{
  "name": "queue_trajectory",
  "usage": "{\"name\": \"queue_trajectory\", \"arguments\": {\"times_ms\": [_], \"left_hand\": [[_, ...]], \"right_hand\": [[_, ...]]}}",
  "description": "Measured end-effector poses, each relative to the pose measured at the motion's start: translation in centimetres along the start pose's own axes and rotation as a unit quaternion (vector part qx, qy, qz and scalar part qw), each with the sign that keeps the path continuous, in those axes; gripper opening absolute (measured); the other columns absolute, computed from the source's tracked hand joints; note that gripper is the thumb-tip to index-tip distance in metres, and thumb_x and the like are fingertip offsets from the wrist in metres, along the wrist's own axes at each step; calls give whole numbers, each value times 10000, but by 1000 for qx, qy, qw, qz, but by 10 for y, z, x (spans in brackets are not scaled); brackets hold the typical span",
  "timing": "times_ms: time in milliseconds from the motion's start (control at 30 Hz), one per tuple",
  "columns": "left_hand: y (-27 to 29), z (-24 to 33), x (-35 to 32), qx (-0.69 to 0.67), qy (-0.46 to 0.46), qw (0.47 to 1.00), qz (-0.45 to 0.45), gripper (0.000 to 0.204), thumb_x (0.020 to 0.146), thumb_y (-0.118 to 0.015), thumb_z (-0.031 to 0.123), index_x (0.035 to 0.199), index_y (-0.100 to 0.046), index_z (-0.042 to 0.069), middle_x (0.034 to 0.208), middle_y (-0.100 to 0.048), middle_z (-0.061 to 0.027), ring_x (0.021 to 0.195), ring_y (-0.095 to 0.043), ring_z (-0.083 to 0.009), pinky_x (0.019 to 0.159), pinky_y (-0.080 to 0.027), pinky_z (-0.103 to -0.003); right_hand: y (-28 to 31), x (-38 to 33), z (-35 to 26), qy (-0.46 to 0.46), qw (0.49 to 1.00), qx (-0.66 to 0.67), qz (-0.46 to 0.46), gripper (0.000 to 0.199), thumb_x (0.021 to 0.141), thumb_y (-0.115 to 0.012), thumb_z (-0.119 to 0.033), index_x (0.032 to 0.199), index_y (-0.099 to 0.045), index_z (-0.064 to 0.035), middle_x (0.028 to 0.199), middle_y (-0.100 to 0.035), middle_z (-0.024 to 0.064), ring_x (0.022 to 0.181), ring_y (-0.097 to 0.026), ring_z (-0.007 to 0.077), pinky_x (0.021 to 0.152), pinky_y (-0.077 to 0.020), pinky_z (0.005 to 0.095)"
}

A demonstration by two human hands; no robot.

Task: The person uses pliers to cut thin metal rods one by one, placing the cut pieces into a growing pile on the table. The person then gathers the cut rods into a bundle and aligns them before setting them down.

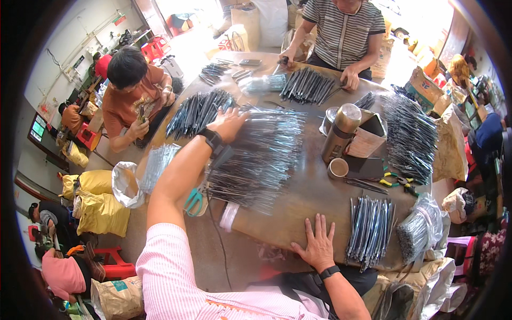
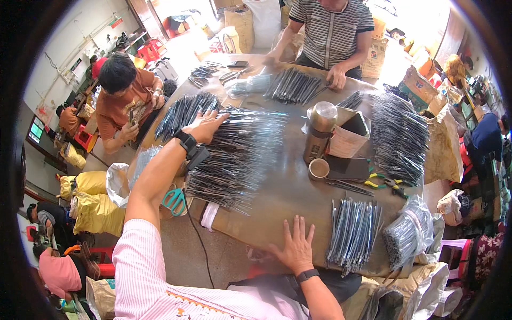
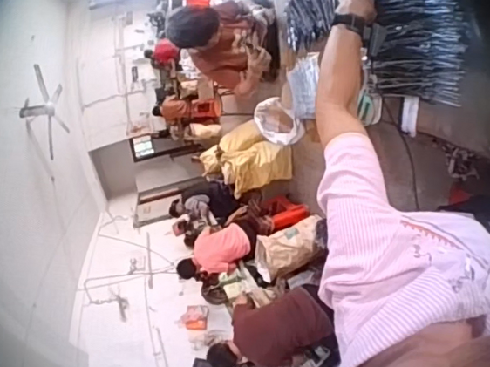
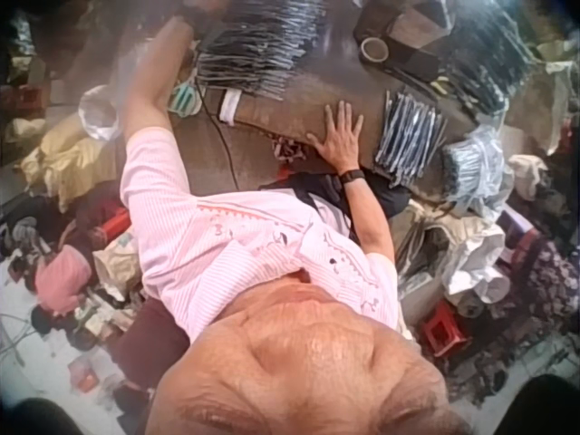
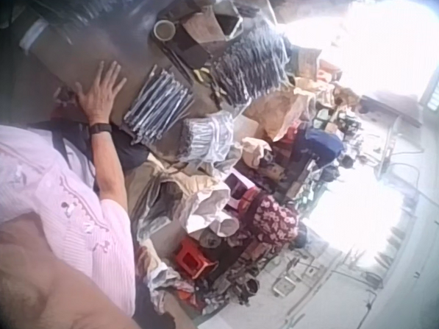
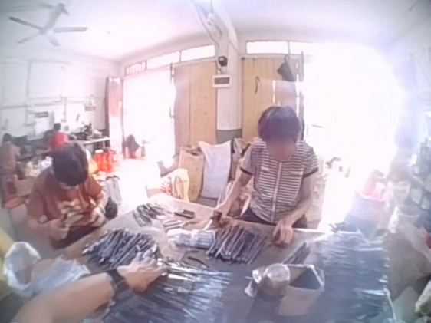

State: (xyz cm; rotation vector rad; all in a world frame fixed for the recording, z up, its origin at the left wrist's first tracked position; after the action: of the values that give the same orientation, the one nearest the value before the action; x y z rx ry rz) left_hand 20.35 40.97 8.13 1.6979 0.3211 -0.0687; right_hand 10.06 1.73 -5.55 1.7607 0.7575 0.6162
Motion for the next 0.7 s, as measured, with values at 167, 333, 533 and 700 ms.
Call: {"name": "queue_trajectory", "arguments": {"times_ms": [167,333,533,700], "left_hand": [[1,3,-1,15,0,1000,-4,791,804,-609,-29,1513,-299,135,1439,-397,-270,1353,-397,-410,1145,-241,-626],[-3,6,0,21,10,999,-24,846,802,-595,-53,1542,-235,143,1474,-365,-277,1400,-343,-422,1152,-236,-616],[-4,11,-4,10,18,999,-42,889,793,-588,-78,1555,-191,146,1480,-363,-275,1427,-308,-424,1152,-243,-604],[-4,8,-8,11,17,1000,-17,888,780,-600,-82,1547,-211,137,1452,-391,-271,1389,-355,-431,1144,-254,-604]], "right_hand": [[1,-1,0,-1,1000,5,2,886,822,-597,-634,1467,-412,-55,1547,-292,265,1468,-219,396,1167,-89,618],[3,-1,0,1,1000,10,8,877,823,-602,-625,1463,-419,-53,1542,-300,266,1462,-233,398,1166,-98,620],[4,-1,0,1,1000,12,14,867,825,-602,-621,1455,-430,-49,1534,-311,269,1460,-240,398,1167,-104,614],[4,-1,0,3,1000,13,16,869,823,-608,-618,1455,-428,-50,1533,-312,268,1460,-238,398,1169,-101,613]]}}
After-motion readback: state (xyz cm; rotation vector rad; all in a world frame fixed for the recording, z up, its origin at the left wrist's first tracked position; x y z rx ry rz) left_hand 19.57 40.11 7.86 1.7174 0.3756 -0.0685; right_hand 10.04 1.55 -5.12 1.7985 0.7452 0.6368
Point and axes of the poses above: each hand's wrist, its own x-axis towards the middle knuckle, its own y-axis out of the back of the hand, z = x × y, the point moved 7 cm from there along x, towards the middle knuckle
